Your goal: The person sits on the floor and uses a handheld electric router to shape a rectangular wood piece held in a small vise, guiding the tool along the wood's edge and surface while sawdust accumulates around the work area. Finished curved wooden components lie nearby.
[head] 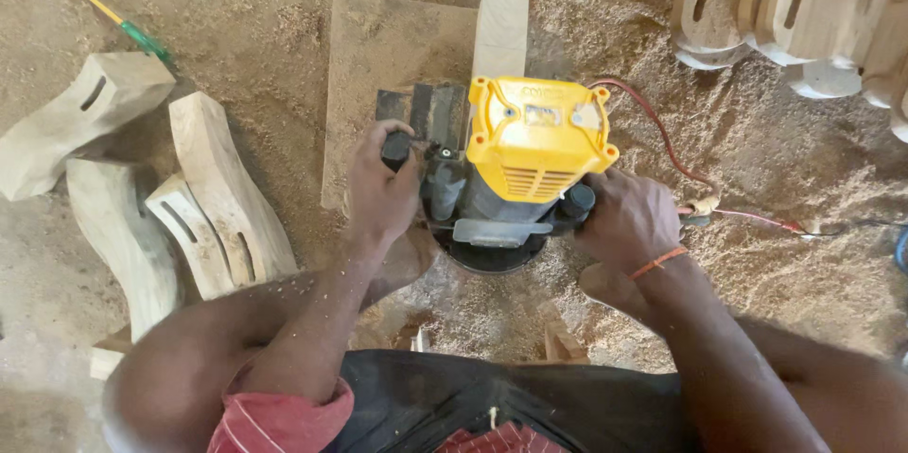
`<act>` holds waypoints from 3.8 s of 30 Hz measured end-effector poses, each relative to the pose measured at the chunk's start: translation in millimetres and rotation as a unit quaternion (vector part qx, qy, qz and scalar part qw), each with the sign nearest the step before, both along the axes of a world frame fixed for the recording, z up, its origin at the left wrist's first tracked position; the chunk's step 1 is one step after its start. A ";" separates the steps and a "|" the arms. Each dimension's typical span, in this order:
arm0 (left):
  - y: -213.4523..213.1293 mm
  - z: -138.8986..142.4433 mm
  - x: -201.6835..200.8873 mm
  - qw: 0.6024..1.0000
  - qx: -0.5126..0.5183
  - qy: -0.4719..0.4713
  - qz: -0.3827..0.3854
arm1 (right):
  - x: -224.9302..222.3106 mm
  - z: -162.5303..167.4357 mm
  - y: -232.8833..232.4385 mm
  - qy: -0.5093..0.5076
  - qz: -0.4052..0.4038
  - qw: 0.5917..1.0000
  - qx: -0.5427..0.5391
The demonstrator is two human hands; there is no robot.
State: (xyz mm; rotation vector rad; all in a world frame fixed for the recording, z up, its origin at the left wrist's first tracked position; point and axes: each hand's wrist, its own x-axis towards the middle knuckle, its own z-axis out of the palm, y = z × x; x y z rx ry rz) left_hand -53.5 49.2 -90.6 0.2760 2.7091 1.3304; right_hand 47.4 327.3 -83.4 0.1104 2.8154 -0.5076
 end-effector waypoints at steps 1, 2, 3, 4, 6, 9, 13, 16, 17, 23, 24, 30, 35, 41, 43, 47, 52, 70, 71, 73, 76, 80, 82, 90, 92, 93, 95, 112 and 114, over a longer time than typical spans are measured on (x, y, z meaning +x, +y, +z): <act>-1.9 -2.6 5.1 1.000 0.013 -0.010 0.011 | 4.1 1.3 -1.9 0.002 -0.004 1.000 -0.014; -2.4 -5.6 10.1 0.999 0.027 -0.018 0.022 | 7.9 2.4 -3.4 0.006 -0.009 1.000 -0.027; -3.6 -8.1 15.0 0.998 0.041 -0.026 0.032 | 13.6 4.0 -4.1 0.017 0.012 0.999 -0.025; -5.2 -10.5 19.3 0.998 0.058 -0.014 0.022 | 20.5 5.4 -4.6 0.027 0.032 0.999 -0.023; -7.7 -15.8 27.8 0.996 0.093 0.013 0.003 | 30.7 2.3 -7.7 0.028 0.042 0.999 -0.017; -14.8 -21.9 41.0 0.993 0.112 0.026 -0.009 | 36.5 -15.4 -16.8 0.062 0.014 0.998 -0.029; -17.4 -27.3 52.0 0.991 0.097 0.088 -0.024 | 45.2 -22.9 -17.4 0.151 0.026 0.985 -0.075; -16.0 -25.0 49.5 0.994 0.091 0.053 0.001 | 44.7 -8.3 -15.4 0.109 0.042 0.992 -0.049; -15.5 -23.4 45.0 0.994 0.101 0.021 0.021 | 41.0 -1.6 -15.1 0.092 0.045 0.994 -0.035; -7.7 -15.4 14.6 0.997 0.063 0.003 0.039 | 0.3 15.4 -5.8 -0.090 0.019 0.996 0.008; -4.0 -14.9 8.8 0.998 0.053 0.004 0.046 | -3.0 14.5 -2.5 -0.069 0.026 0.997 0.008; 8.7 -6.6 -13.2 0.979 0.037 -0.178 0.096 | -20.3 7.5 12.7 -0.092 0.047 0.994 0.037; 10.4 -6.8 -17.4 0.996 0.041 -0.070 0.047 | -27.6 10.3 12.3 -0.148 0.042 0.986 0.062; 6.7 -9.3 -10.6 0.999 0.022 -0.032 0.036 | -18.2 4.3 10.6 -0.114 0.003 0.993 0.042; 4.5 -8.9 -5.7 0.999 0.018 -0.024 0.033 | -11.5 2.3 9.5 -0.053 0.005 0.998 0.011; -1.0 -9.3 12.5 0.999 0.035 -0.005 0.039 | 2.5 2.0 0.5 0.030 0.001 0.999 -0.030; -11.9 -20.2 36.2 0.995 0.095 0.008 0.024 | 29.4 -0.1 -10.0 -0.007 0.034 0.999 -0.008; 4.4 -15.0 2.6 0.997 0.069 -0.013 0.034 | -4.8 5.9 10.9 -0.029 0.020 0.999 0.002; 7.6 -13.7 -2.5 0.997 0.064 -0.006 0.037 | -9.1 2.7 14.6 -0.017 0.026 1.000 0.004; 10.7 -10.5 -11.0 0.997 0.060 -0.020 0.048 | -14.4 -1.5 19.5 -0.023 0.035 0.999 0.014; 15.4 -8.1 -17.0 0.993 0.064 -0.077 0.062 | -20.4 -2.6 22.7 -0.078 0.039 0.996 0.034; 15.6 -9.6 -19.2 0.996 0.055 -0.052 0.046 | -23.9 0.5 22.6 -0.044 0.049 0.997 0.034; 13.5 -11.6 -17.7 0.999 0.047 0.002 0.026 | -23.4 1.5 21.6 -0.059 0.036 0.997 0.029; 11.8 -11.2 -11.6 0.999 0.024 -0.025 0.016 | -21.2 2.5 18.7 -0.093 0.000 0.996 0.012; 12.6 -8.1 -11.5 0.996 0.033 -0.081 0.032 | -20.2 2.1 19.5 -0.055 -0.002 0.998 -0.013; 12.7 -6.4 -11.3 0.992 0.037 -0.111 0.038 | -19.5 1.4 20.0 -0.057 0.005 0.998 -0.008; 13.3 -3.7 -10.9 0.993 0.048 -0.102 0.048 | -18.9 -1.5 21.3 -0.063 0.017 0.998 0.003; -6.3 -16.6 43.8 0.994 0.102 0.042 0.018 | 30.1 -2.7 -9.4 0.094 0.025 0.993 -0.063; -8.8 -20.6 52.3 0.992 0.113 0.060 0.001 | 37.5 -9.9 -8.7 0.098 0.013 0.993 -0.064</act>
